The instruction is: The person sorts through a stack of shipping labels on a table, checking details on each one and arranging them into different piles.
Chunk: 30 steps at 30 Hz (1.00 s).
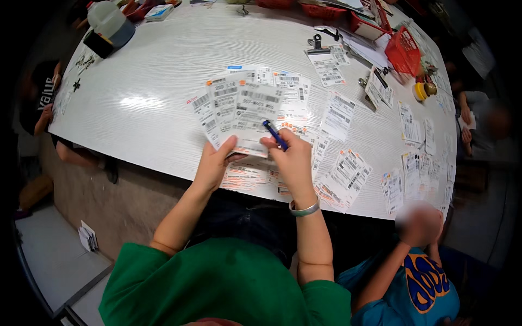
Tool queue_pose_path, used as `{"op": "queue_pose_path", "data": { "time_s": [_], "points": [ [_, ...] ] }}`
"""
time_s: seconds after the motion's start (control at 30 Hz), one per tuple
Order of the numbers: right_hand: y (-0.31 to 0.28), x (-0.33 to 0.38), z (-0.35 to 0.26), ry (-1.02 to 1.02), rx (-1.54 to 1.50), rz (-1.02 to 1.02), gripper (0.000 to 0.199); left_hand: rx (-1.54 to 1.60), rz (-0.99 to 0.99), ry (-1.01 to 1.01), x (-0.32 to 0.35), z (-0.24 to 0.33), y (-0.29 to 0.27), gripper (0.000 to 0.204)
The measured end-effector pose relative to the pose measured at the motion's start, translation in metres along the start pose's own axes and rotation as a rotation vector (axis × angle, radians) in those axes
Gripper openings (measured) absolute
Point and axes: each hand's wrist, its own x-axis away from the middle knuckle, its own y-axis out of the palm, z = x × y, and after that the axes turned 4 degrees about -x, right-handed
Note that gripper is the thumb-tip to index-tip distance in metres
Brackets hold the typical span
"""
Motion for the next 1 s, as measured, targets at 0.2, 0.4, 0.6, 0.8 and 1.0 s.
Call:
{"op": "queue_pose_path", "data": {
  "time_s": [0.2, 0.4, 0.6, 0.8, 1.0],
  "points": [
    [-0.001, -0.002, 0.009, -0.086, 0.387, 0.042, 0.022, 0.017, 0.116, -0.001, 0.025, -0.004, -0.026, 0.031],
    [-0.029, -0.071, 0.019, 0.033, 0.813, 0.239, 0.042, 0.031, 0.145, 0.046, 0.028, -0.003, -0.035, 0.031],
    [-0.037, -0.082, 0.026, 0.208, 0.645, 0.194, 0.029, 0.042, 0.143, 0.04, 0.03, -0.002, -0.033, 0.031],
    [-0.04, -0.074, 0.034, 0.012, 0.518, 0.37, 0.011, 0.036, 0.121, 0.034, 0.027, -0.004, -0.035, 0.03],
    [-0.057, -0.059, 0.019, -0.153, 0.338, 0.327, 0.014, 0.06, 0.123, 0.017, 0.027, -0.004, -0.027, 0.03]
  ]
}}
